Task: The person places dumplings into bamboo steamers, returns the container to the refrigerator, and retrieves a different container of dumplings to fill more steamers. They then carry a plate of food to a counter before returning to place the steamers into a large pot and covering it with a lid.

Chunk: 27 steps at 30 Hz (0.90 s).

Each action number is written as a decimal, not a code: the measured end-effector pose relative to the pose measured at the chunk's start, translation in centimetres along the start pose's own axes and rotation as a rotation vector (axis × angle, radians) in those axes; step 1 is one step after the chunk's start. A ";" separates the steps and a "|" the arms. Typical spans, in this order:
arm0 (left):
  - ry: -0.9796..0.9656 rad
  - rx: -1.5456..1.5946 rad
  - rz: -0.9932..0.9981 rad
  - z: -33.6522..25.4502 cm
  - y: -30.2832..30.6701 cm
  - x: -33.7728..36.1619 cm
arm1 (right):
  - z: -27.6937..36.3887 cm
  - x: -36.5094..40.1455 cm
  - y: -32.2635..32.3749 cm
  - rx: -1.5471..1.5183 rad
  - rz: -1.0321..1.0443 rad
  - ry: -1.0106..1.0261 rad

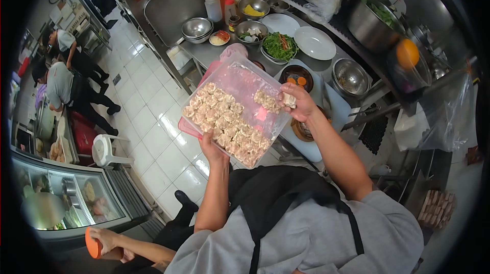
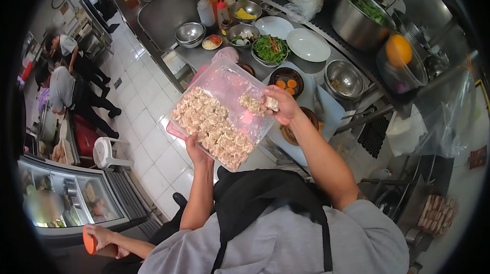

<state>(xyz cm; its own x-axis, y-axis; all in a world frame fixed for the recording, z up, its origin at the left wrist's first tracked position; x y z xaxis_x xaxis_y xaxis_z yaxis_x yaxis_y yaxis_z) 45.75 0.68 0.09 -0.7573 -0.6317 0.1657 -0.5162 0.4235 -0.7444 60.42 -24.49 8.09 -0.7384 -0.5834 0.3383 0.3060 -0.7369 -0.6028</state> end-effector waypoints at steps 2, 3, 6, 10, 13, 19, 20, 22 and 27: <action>0.014 -0.007 0.029 0.5 0.2 -0.3 | 0.1 0.2 0.9 0.158 -0.074 -0.001; 0.017 -0.013 0.033 0.7 0.2 -0.3 | 0.3 0.3 1.2 0.240 -0.111 -0.004; 0.029 -0.028 0.042 0.5 0.5 0.0 | 0.6 1.2 0.8 0.291 -0.141 0.056; 0.059 0.030 0.043 -0.3 0.2 0.7 | 0.4 3.1 1.0 0.138 -0.170 0.090; 0.078 0.040 0.040 -0.4 0.1 1.1 | 1.8 4.9 1.4 0.648 -0.289 0.235; 0.127 -0.039 0.060 -0.1 -0.3 1.7 | 3.2 7.5 0.3 0.895 -0.209 0.572; 0.126 -0.036 0.061 -0.3 -0.6 1.9 | 2.8 7.2 1.2 0.808 -0.142 0.552; 0.121 -0.034 0.053 -0.3 -0.8 2.2 | 2.1 7.4 2.6 0.629 -0.066 0.403; 0.137 -0.082 0.079 -0.7 -1.1 2.3 | -0.3 8.5 7.2 -0.091 -0.007 0.206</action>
Point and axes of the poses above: each hand's wrist, its own x-axis away from the middle knuckle, its own y-axis out of the back of the hand, z = x × y, the point moved 10 cm from there along -x, towards the middle knuckle, and after that the axes turned 8 degrees about -y, right-handed, at the moved point
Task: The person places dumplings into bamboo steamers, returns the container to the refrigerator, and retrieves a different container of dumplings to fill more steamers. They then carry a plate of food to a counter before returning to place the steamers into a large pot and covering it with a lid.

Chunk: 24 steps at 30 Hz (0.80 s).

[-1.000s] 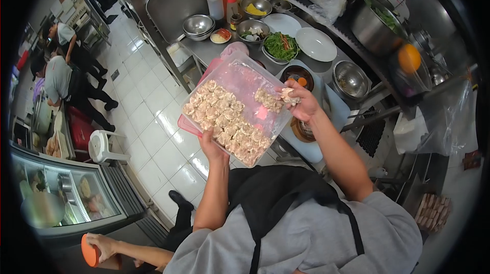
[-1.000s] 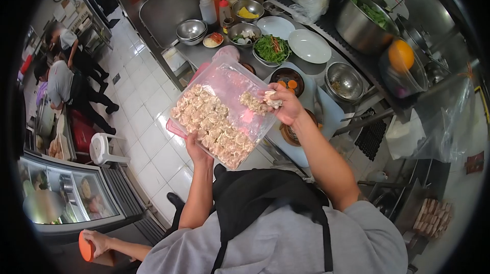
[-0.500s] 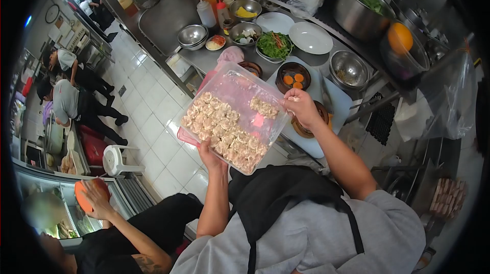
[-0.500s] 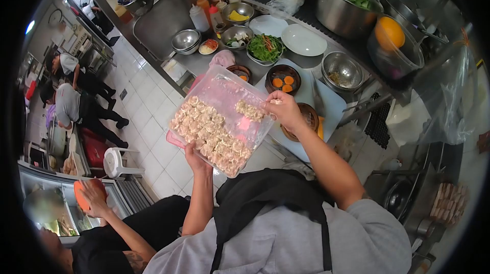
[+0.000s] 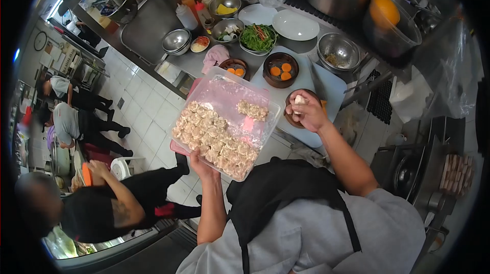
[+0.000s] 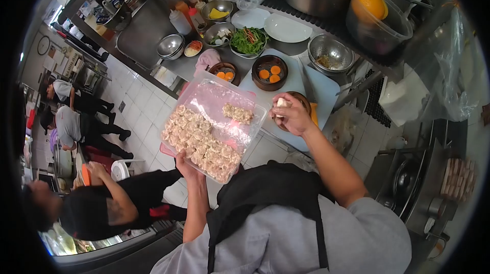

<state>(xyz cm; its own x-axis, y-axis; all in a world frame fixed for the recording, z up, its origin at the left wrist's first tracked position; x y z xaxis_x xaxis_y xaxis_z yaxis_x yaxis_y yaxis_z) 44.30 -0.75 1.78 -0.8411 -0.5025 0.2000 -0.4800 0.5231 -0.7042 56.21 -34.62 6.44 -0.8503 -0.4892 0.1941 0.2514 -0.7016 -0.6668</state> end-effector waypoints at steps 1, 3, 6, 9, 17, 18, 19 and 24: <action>0.003 -0.005 -0.005 -0.1 0.1 0.1 | 0.8 0.7 0.3 -0.021 -0.106 0.037; 0.011 -0.002 0.002 -0.1 0.1 0.0 | 0.6 0.7 2.0 -0.010 -0.117 0.029; 0.040 0.017 0.038 -0.1 -0.1 -0.1 | 0.8 1.4 3.8 0.178 -0.196 0.038; 0.073 0.044 0.063 0.4 0.0 -0.2 | 1.2 2.0 3.4 0.178 -0.241 -0.021; 0.037 0.053 0.098 0.7 0.4 -0.9 | 0.3 2.7 3.3 -0.032 0.061 -0.015; 0.031 0.051 0.095 0.7 0.3 -0.9 | 0.4 2.8 3.1 -0.035 0.104 -0.001; 0.027 0.038 0.068 0.5 0.6 -0.9 | 0.1 3.0 3.4 -0.031 0.066 -0.012; -0.015 0.020 0.078 0.4 0.8 -0.9 | -0.8 2.8 6.4 -0.093 -0.086 -0.070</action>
Point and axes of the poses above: each hand's wrist, its own x-axis away from the middle knuckle, its own y-axis out of the back of the hand, z = x × y, the point moved 10 cm from there along -x, towards the middle knuckle, and after that the axes turned 8 degrees about -y, right-handed, at the moved point
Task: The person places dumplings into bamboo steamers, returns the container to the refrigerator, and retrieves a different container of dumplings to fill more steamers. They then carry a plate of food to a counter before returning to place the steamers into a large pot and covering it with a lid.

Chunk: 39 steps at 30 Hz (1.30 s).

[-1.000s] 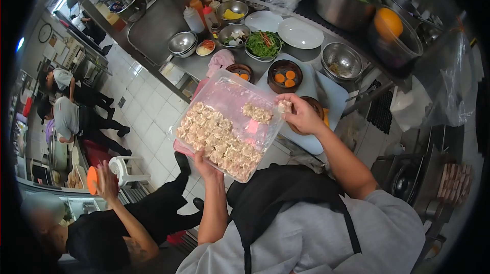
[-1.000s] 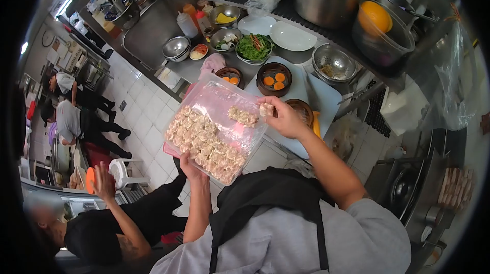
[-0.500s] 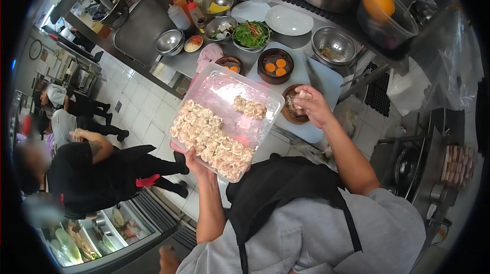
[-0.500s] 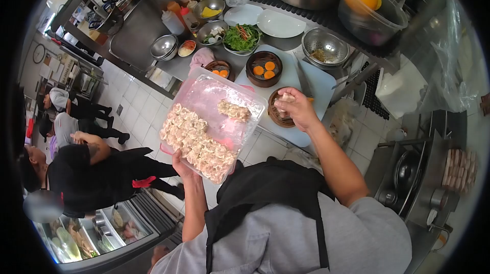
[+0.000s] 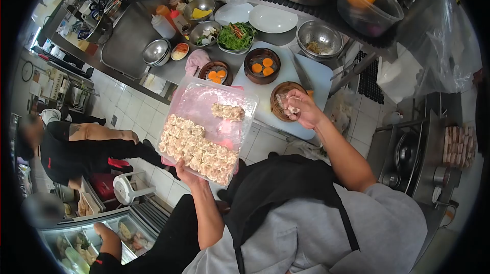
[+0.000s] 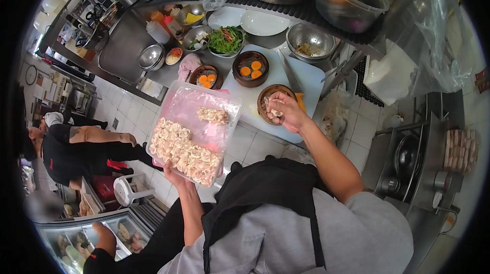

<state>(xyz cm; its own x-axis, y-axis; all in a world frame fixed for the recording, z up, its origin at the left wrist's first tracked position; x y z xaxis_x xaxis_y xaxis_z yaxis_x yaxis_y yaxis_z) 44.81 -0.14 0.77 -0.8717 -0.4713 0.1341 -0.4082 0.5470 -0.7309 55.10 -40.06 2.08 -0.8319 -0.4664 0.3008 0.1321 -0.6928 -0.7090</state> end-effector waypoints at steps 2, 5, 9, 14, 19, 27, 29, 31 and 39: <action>-0.007 -0.021 -0.039 0.1 1.4 -0.2 | 0.4 -0.6 2.3 0.164 -0.115 0.033; 0.006 -0.022 -0.064 0.4 2.2 0.0 | 1.6 -2.1 6.1 0.352 -0.224 0.067; 0.005 -0.014 -0.052 0.3 2.1 0.3 | 3.5 -3.6 7.1 1.056 -0.282 0.268; -0.007 0.001 -0.051 0.3 2.5 0.6 | 4.1 -3.1 5.0 1.267 -0.277 0.395; -0.002 -0.009 -0.076 0.0 2.8 0.8 | 2.7 -4.9 7.1 1.070 -0.316 0.356; -0.015 -0.015 -0.091 -0.3 2.0 1.3 | 3.0 -3.6 2.0 1.614 -0.340 0.525; -0.032 -0.027 -0.074 -0.5 2.1 1.1 | 2.4 -3.6 2.3 1.697 -0.357 0.483; -0.042 -0.038 -0.085 -0.7 1.5 1.3 | 2.1 -3.2 2.4 1.779 -0.385 0.453; -0.008 0.000 -0.065 -0.3 2.2 0.9 | 3.0 -2.0 1.3 1.846 -0.403 0.472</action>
Point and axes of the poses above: each hand's wrist, its own x-axis away from the middle knuckle, its own y-axis out of the back of the hand, z = x × y, the point moved 10 cm from there along -x, towards the middle knuckle, and after that the axes turned 8 degrees about -y, right-handed, at the moved point
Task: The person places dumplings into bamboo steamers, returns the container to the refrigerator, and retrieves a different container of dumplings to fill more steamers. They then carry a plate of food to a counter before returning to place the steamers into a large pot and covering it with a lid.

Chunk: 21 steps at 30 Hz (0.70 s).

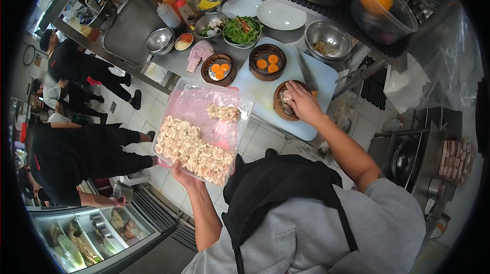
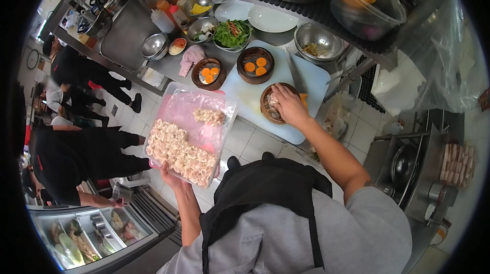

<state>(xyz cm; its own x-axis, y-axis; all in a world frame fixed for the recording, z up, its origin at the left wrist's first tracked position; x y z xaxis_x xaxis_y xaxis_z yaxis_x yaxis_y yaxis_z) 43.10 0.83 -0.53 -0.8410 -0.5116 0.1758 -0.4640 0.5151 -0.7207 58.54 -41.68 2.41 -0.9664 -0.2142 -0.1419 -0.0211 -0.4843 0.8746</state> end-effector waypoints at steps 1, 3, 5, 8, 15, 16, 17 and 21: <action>0.010 0.011 0.009 0.1 -0.3 0.1 | 0.1 0.3 -0.5 0.055 0.020 0.013; 0.016 0.014 -0.001 0.1 -0.4 0.2 | 0.8 0.9 -1.9 0.164 0.063 0.051; 0.000 -0.002 -0.038 -0.2 -0.1 0.2 | 3.6 1.0 0.2 0.210 -0.008 0.084; 0.004 0.013 -0.029 -0.4 -0.7 0.3 | 8.8 0.4 3.7 -0.060 -0.075 0.136; -0.052 0.044 -0.041 -0.3 -1.0 0.3 | 20.8 -2.8 -0.3 -0.091 0.153 0.107; -0.069 0.042 -0.050 -0.4 -1.2 0.4 | 20.4 -3.4 -2.0 0.001 0.250 0.049; -0.086 0.041 -0.061 -0.4 -1.4 0.5 | 20.1 -3.9 -2.6 -0.018 0.229 0.044; -0.121 0.038 -0.094 -0.8 -1.5 0.9 | 19.7 -4.4 -4.2 -0.081 0.176 0.090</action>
<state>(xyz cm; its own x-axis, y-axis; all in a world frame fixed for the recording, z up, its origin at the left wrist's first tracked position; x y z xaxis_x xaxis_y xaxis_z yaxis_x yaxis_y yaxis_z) 42.81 0.16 1.25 -0.7533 -0.6371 0.1633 -0.5268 0.4358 -0.7298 57.86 -21.99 8.53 -0.9264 -0.3750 -0.0340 0.1704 -0.4981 0.8502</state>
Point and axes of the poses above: each hand's wrist, its own x-axis away from the middle knuckle, its own y-axis out of the back of the hand, z = x × y, the point moved 10 cm from there along -x, towards the middle knuckle, and after that the axes turned 8 degrees about -y, right-handed, at the moved point
